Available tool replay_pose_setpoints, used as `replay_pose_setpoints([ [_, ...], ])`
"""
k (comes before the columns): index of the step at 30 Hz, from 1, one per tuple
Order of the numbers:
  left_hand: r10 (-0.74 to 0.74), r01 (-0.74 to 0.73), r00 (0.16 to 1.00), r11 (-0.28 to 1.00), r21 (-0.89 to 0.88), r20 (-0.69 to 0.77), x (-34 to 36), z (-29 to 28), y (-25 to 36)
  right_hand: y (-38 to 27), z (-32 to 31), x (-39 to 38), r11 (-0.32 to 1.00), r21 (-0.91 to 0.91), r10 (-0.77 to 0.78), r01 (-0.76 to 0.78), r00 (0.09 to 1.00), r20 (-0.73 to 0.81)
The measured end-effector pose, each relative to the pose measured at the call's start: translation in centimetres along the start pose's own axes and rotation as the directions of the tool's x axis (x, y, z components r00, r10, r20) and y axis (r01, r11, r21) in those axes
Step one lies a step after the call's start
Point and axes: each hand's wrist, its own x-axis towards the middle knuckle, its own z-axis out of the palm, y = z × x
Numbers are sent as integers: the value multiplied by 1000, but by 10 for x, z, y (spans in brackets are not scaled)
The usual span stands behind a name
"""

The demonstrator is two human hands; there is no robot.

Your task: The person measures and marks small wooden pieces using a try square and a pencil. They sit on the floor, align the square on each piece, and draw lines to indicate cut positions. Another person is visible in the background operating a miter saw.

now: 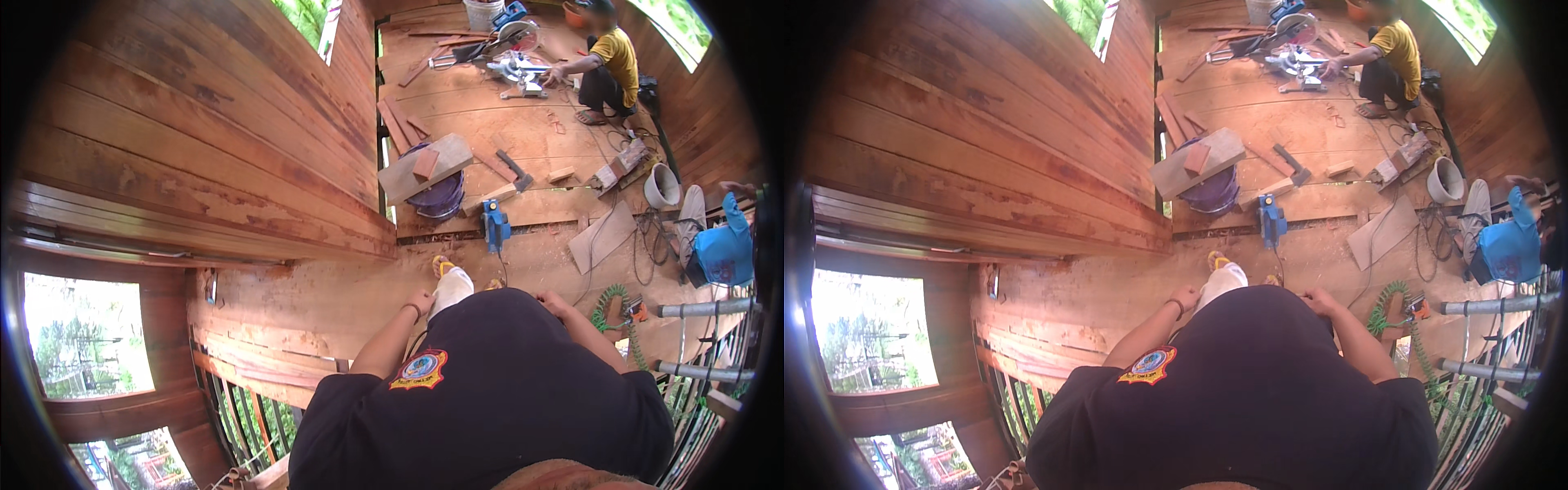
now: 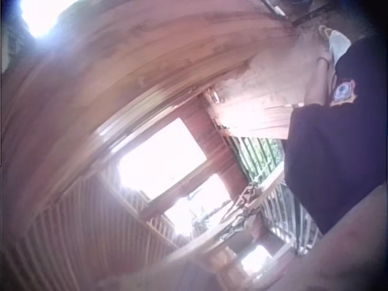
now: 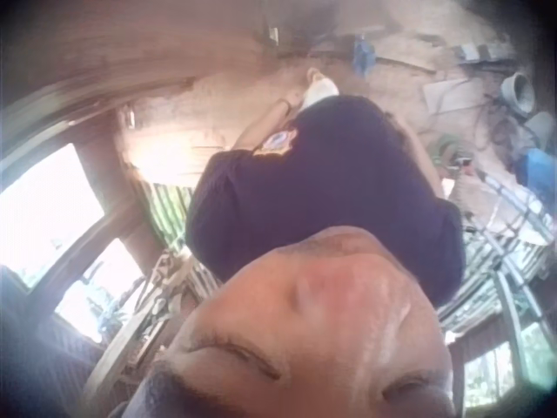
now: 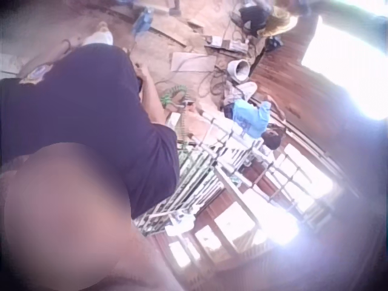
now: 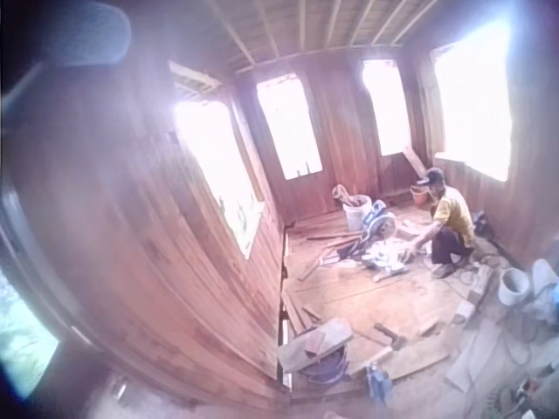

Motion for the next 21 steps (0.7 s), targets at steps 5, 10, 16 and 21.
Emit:
replay_pose_setpoints([
  [5,-63,62,998,995,-80,-1,-1,-3,1,-1,0,1,996,-70,48,-56,993,-107],
  [10,-127,123,992,984,-131,-20,12,-11,3,7,5,3,984,-30,162,-177,947,-276],
  [16,-22,21,999,999,-29,-29,79,-50,13,13,5,5,954,107,299,-279,897,-327],
  [21,-26,14,975,998,-55,-219,153,-97,55,2,1,-3,880,251,465,-403,839,-283],
])
